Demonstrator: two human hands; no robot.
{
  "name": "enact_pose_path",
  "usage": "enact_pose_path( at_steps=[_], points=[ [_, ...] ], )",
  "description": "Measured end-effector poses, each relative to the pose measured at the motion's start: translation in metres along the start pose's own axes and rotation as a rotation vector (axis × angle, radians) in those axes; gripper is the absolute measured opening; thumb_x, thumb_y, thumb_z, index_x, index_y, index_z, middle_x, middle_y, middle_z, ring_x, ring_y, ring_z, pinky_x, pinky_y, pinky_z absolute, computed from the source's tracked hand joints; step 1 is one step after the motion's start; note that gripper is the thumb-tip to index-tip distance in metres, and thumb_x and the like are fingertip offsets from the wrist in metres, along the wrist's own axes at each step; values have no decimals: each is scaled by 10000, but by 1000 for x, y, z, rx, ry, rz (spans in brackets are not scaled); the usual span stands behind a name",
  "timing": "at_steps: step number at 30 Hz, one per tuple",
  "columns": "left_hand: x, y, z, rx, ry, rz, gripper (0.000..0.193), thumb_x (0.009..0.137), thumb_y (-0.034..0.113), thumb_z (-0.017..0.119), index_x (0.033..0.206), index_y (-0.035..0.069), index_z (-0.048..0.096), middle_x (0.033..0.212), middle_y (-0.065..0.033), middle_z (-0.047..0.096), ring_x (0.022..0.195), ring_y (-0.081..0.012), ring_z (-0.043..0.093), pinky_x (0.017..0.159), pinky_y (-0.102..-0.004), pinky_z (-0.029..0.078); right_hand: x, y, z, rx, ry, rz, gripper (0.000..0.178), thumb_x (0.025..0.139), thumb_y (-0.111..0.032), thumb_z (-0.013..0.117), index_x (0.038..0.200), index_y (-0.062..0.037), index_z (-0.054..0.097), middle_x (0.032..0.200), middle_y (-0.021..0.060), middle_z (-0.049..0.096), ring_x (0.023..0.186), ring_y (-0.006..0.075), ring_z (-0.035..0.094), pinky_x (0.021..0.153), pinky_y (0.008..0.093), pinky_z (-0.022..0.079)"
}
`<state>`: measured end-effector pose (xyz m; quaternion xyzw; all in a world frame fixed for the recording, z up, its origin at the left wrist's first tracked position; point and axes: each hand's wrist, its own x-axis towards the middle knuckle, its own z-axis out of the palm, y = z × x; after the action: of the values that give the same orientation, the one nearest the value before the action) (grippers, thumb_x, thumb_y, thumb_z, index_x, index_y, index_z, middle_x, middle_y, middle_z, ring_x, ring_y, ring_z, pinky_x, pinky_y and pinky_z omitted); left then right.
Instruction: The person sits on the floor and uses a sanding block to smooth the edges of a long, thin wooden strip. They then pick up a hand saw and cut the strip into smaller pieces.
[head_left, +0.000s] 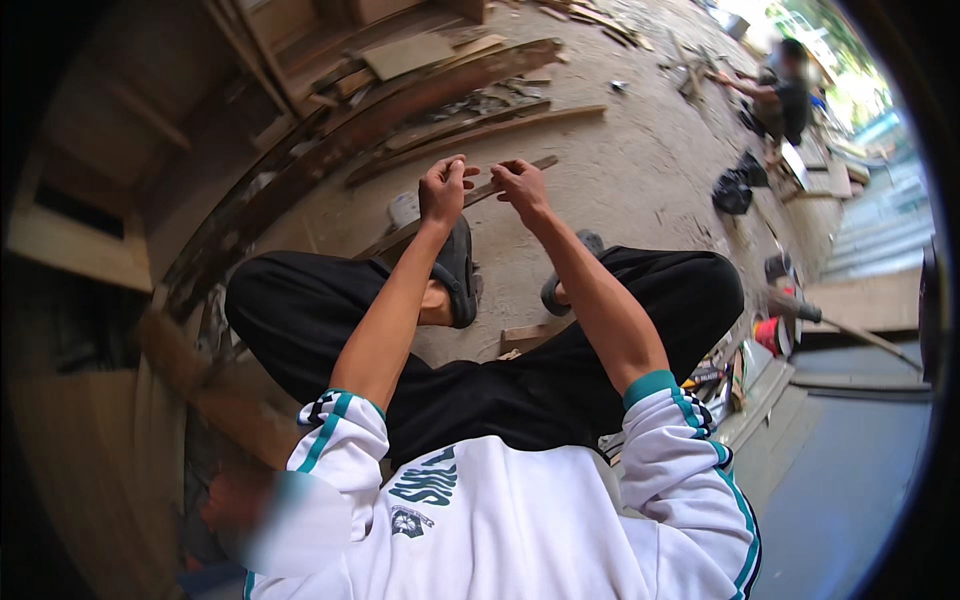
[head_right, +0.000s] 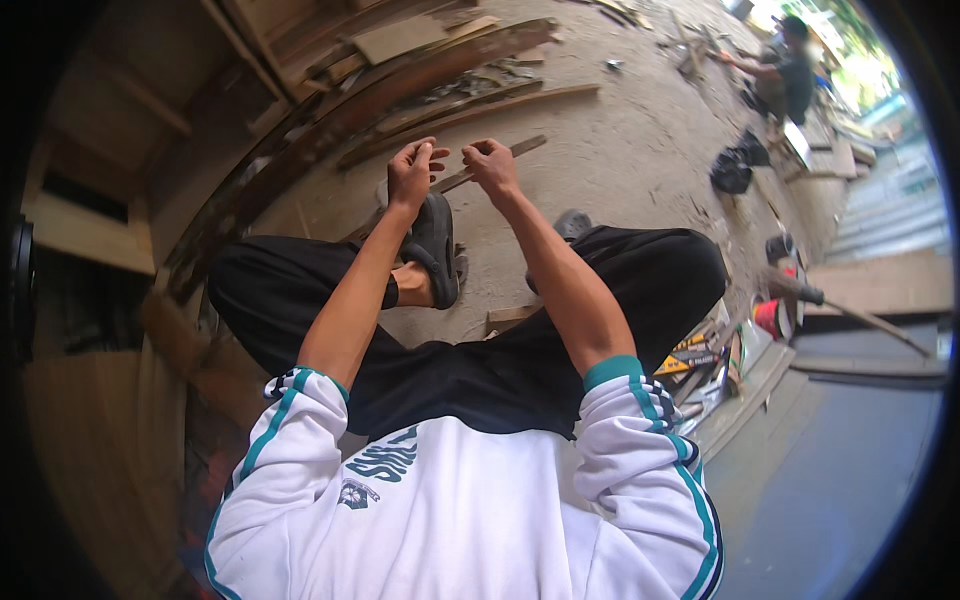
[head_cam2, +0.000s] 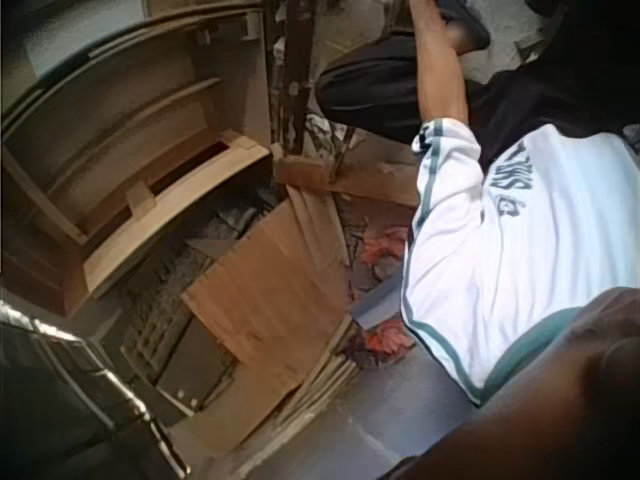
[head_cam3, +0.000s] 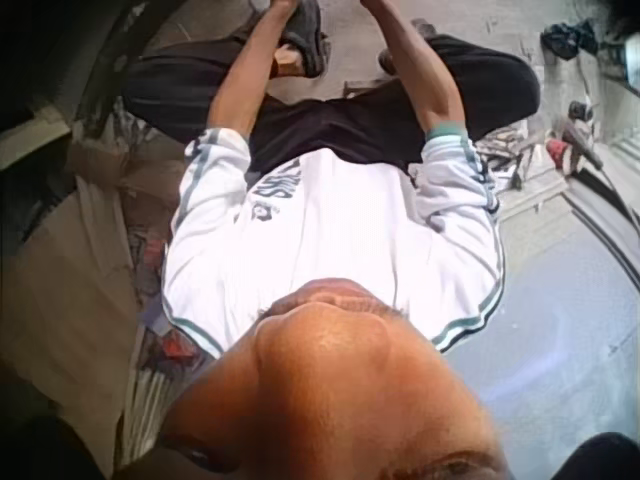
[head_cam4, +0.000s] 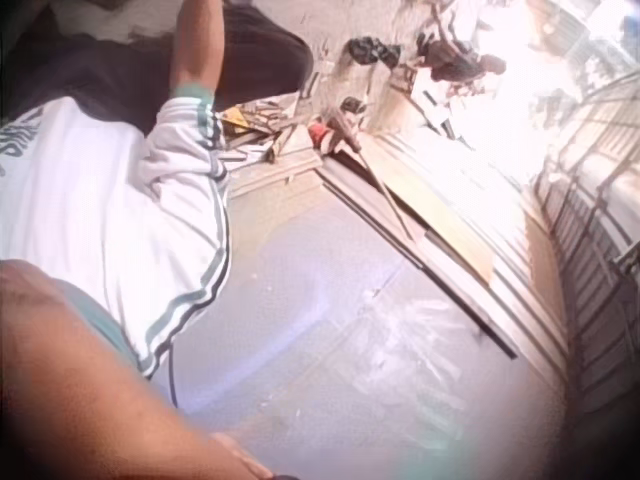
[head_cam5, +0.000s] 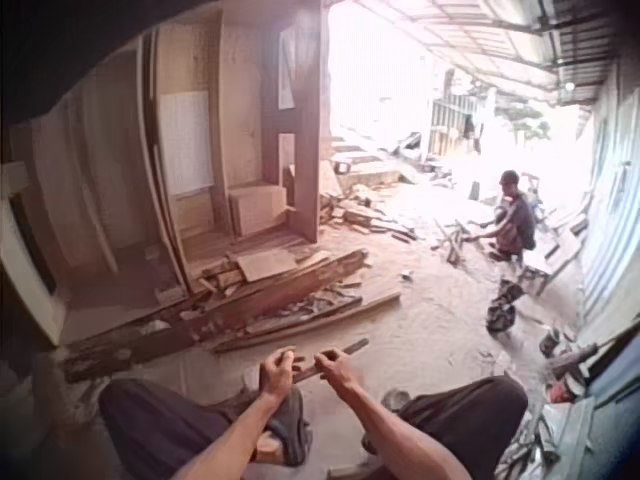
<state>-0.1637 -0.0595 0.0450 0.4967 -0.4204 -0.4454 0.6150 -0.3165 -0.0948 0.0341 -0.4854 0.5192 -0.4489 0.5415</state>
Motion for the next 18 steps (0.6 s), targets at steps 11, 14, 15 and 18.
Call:
enact_pose_path(
  at_steps=[11,14,15,18],
  points=[
    [-18,-32,95,62,-318,-131,302,1000,251,530,1148,14,647,971,-88,742,789,-135,680,671,-259,505,-47,19,-92,1,252,27,275,911,-243,661,1006,15,654,833,72,685,689,127,640,594,264,517],
    [-24,-43,140,147,-430,-173,302,1000,242,526,1150,9,645,978,-90,740,799,-137,679,674,-260,507,-60,22,-130,-30,377,66,270,906,-241,655,994,14,658,816,74,692,669,130,644,575,267,517],
    [-40,-44,150,135,-447,-217,298,1000,233,523,1148,5,643,995,-91,736,811,-142,677,676,-273,512,-78,30,-140,-23,408,106,267,906,-240,654,994,12,658,814,75,693,668,130,645,574,268,517],
    [-49,-59,199,91,-547,-215,301,1003,232,522,1157,1,636,1011,-94,731,823,-150,675,684,-285,516,-97,38,-180,7,547,174,249,908,-236,648,986,0,655,819,72,693,671,131,645,574,277,520]
  ],
)
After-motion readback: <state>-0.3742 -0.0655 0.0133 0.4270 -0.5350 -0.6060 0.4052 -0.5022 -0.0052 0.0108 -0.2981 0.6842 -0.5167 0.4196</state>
